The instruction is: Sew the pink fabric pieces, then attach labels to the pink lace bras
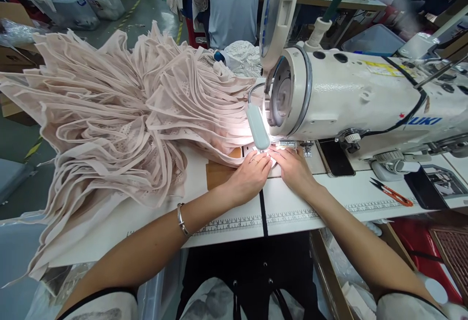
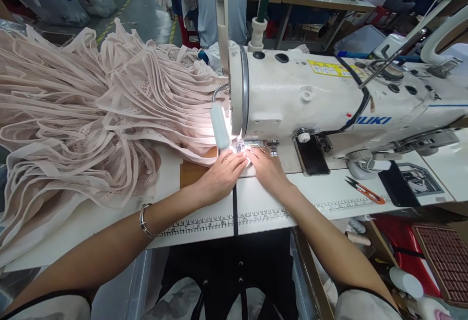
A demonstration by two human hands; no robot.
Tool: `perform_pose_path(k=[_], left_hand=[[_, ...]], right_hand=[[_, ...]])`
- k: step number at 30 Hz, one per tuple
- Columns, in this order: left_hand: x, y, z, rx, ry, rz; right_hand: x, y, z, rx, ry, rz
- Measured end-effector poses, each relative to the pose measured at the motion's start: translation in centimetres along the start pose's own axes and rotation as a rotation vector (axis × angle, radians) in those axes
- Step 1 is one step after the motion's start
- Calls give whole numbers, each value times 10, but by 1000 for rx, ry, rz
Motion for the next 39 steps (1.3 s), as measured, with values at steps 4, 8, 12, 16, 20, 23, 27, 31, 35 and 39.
perform_pose_path(k=[4,8,12,16,20,23,27,31,35,39], left_hand=[[1,-2,0,1,21,5],[1,-3,-1,1,26,15],[3,-5,0,11,35,22],[4,-6,2,23,29,32],[2,-8,4,41,-27,10],[3,-9,4,47,-37,12],[4,-10,5,46,-24,37],[4,-8,4,53,-30,42],[7,-9,4,50,-7,80],[7,-21,2,42,-73,98]], right_hand=[[-1,1,1,-29,-1,-16],[-3,3,1,-54,-17,-26],[-2,3,3,-67,-32,-27],[-3,3,6,-103,-85,-26],[-3,2,7,-108,-86,6],[-1,3,8,-115,-60,22],[-4,5,9,-163,-113,20],[-5,4,10,-142,-98,34],[-4,5,9,-110,-18,73],[1,9,6,-108,105,256]])
Point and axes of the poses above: each hand's wrist, its own z-axis towards the middle knuckle, its own x-axis out of the back of the hand, y = z × x, the point moved 6 cm from there along z, towards the middle knuckle, and after that the axes turned 8 degrees about -y, right-handed, at the moved point
